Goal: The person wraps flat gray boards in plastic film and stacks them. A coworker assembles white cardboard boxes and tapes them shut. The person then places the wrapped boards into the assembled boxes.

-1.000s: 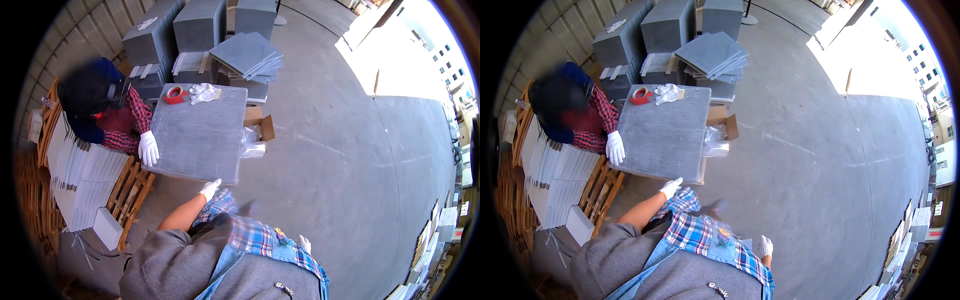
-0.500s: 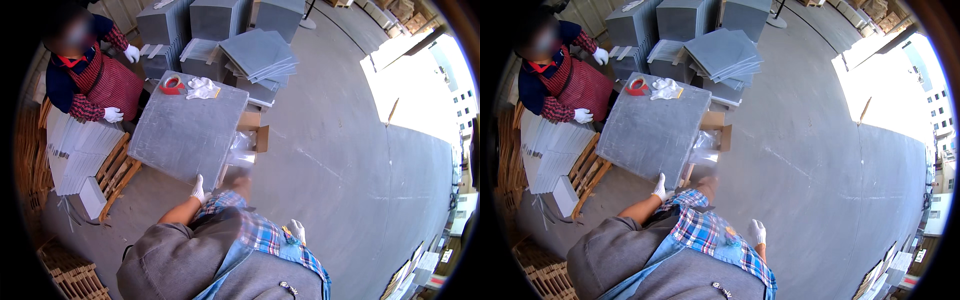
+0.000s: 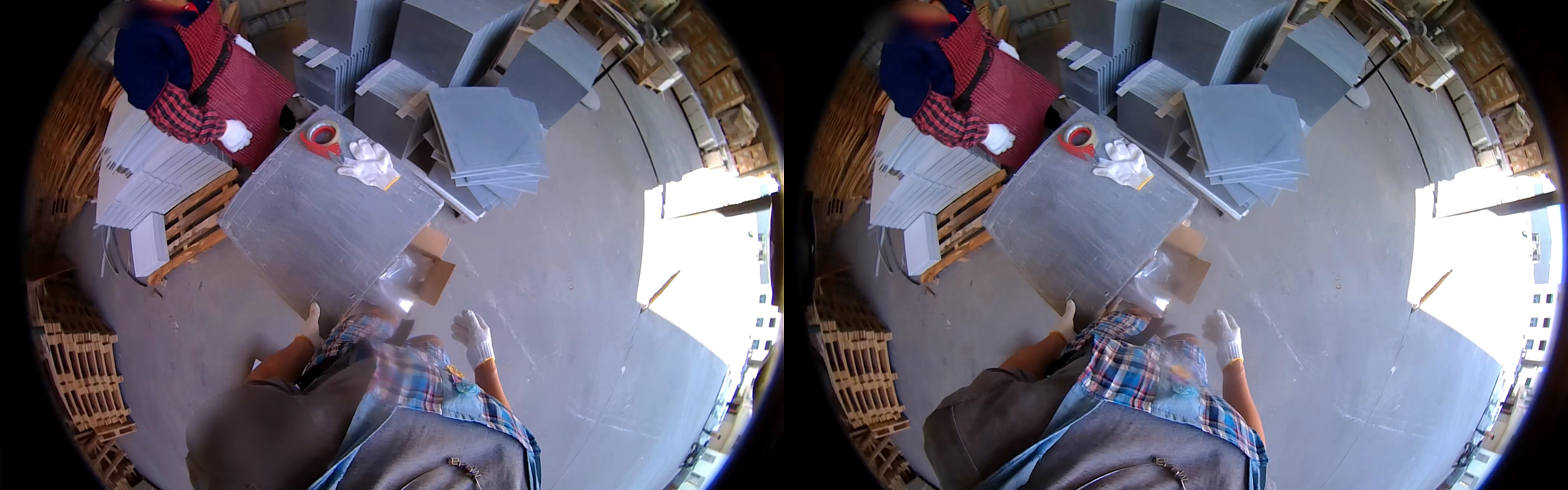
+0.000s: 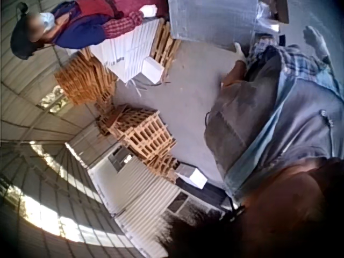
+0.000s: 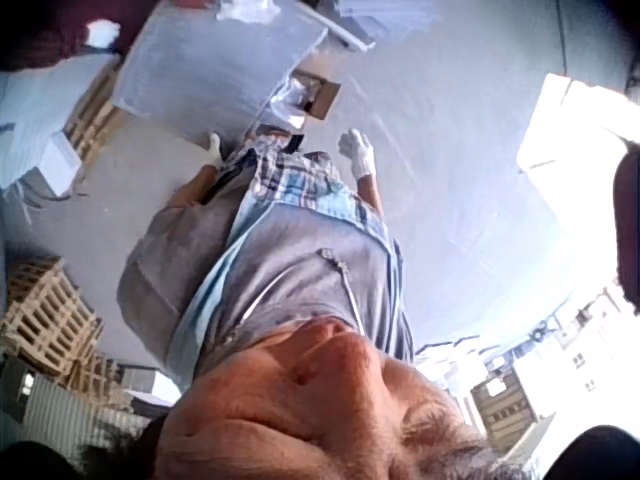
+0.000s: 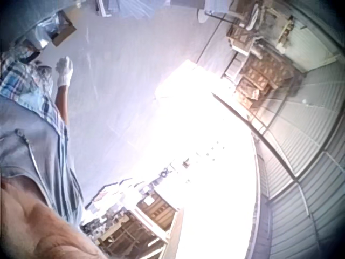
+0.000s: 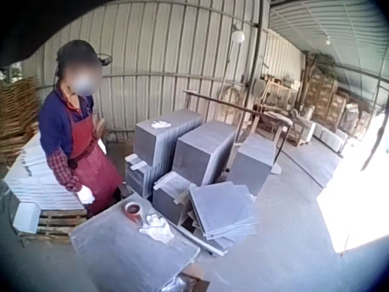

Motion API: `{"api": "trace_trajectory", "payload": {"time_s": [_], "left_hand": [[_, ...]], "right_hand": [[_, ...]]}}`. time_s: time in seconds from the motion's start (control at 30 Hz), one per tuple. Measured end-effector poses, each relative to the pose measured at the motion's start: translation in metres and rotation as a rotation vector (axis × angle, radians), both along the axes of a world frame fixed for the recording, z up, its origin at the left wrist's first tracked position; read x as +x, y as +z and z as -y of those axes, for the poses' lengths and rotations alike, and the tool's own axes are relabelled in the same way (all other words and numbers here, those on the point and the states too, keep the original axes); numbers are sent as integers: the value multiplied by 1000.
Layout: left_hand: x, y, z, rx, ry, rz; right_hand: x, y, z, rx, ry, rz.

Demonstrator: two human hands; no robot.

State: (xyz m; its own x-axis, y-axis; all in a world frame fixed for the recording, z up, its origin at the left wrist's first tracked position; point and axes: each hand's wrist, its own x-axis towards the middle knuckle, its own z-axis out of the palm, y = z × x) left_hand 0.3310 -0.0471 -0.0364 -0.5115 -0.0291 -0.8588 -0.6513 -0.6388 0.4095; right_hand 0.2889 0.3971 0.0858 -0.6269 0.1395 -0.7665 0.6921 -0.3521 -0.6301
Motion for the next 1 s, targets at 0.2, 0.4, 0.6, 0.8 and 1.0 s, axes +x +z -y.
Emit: {"api": "trace_trajectory", "payload": {"time_s": [0.2, 0.4, 0.6, 0.8, 1.0], "left_hand": [[-3, 1, -8, 11, 76, 126], [-18, 62, -38, -138, 249, 236], [-8, 37, -31, -178, 342, 221], [-4, 37, -37, -206, 420, 232], [-1, 44, -50, -165, 389, 205]], "right_hand": [[-105, -16, 12, -250, 108, -5], [-189, -86, 19, -734, 251, -119], [-265, -94, 72, -162, 488, -171], [-280, -67, 76, -234, 375, 32], [-286, -45, 73, -262, 262, 27]]}}
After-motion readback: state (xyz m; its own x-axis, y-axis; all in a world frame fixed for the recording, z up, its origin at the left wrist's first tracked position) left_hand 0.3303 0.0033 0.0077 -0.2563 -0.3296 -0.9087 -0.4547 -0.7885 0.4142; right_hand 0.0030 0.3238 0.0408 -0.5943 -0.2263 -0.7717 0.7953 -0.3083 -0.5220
